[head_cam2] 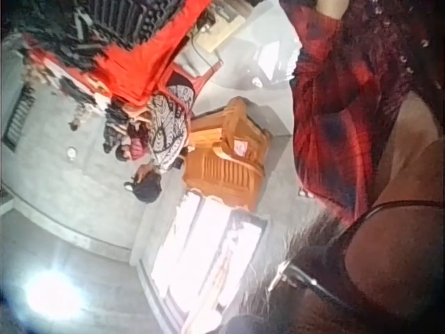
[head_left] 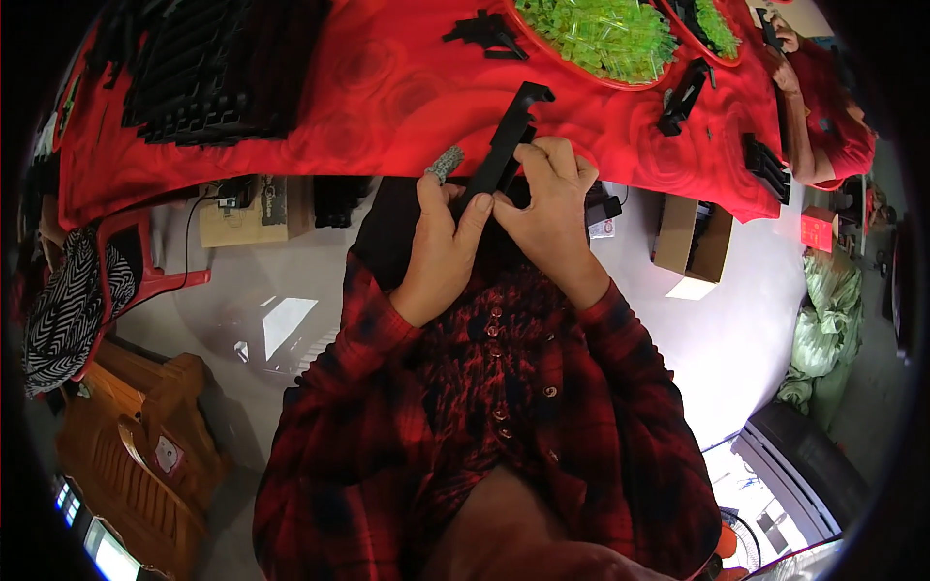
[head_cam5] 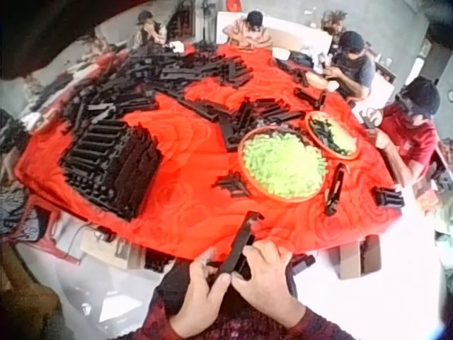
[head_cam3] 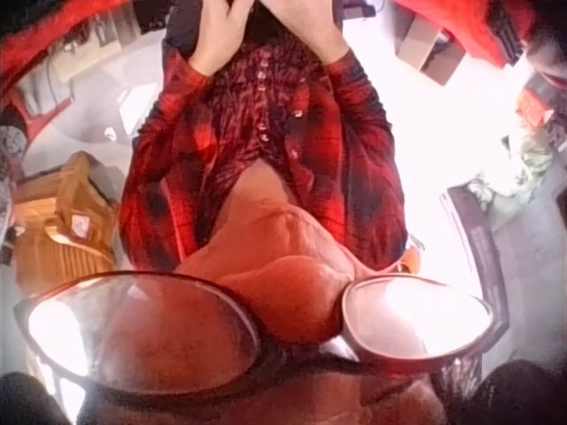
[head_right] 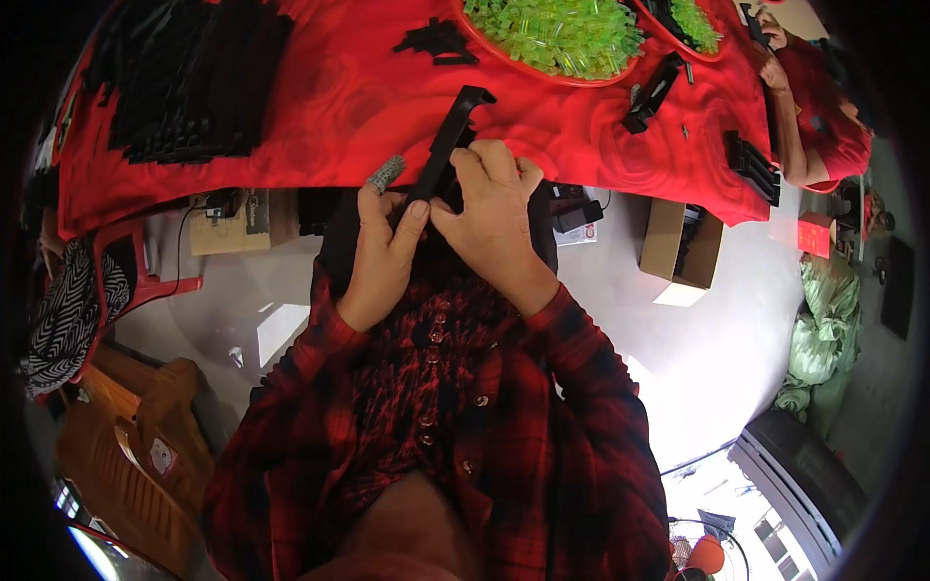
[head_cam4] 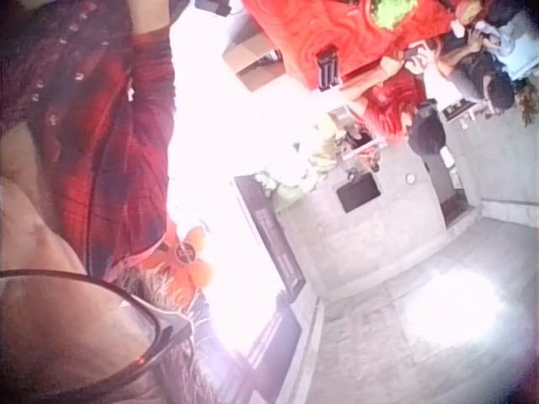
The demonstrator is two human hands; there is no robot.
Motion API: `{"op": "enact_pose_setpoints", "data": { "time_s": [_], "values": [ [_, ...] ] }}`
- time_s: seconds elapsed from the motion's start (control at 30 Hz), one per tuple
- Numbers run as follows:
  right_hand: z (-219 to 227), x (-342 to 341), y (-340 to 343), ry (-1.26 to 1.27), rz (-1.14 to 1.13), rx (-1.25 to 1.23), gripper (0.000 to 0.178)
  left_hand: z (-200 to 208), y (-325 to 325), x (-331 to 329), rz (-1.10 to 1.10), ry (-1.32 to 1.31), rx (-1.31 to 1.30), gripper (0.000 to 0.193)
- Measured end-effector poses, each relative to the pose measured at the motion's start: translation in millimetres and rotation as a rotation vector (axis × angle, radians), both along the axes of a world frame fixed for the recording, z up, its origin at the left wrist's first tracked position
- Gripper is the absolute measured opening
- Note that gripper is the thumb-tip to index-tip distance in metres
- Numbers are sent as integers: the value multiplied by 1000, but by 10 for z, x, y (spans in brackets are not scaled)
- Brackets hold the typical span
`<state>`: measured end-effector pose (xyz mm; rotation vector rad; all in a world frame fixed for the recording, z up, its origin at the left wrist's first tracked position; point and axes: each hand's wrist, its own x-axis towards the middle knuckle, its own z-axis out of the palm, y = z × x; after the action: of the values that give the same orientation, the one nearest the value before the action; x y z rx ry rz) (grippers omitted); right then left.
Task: The person assembles plastic components by inserting green plastic pieces into black plastic parts and pressing them into place by hand.
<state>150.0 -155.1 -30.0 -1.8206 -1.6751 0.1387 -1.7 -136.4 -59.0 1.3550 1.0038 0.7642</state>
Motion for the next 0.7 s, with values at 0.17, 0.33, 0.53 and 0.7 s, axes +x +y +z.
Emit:
{"op": "enact_pose_setpoints", "data": {
  "time_s": [0.17,0.33,0.53,0.7],
  "values": [
    [-23,-10,-1,-6,-13,18,49,-59,10,-2,24,-53,-28,46],
    [-41,-17,-2,-4,-7,12,52,-20,2,1,28,-23,27,43],
    [-67,-8,-3,4,-6,11,54,-20,11,18,28,-9,67,36],
    [-84,-17,-21,15,-13,-10,51,-87,-4,17,44,-20,76,35]
  ]
}}
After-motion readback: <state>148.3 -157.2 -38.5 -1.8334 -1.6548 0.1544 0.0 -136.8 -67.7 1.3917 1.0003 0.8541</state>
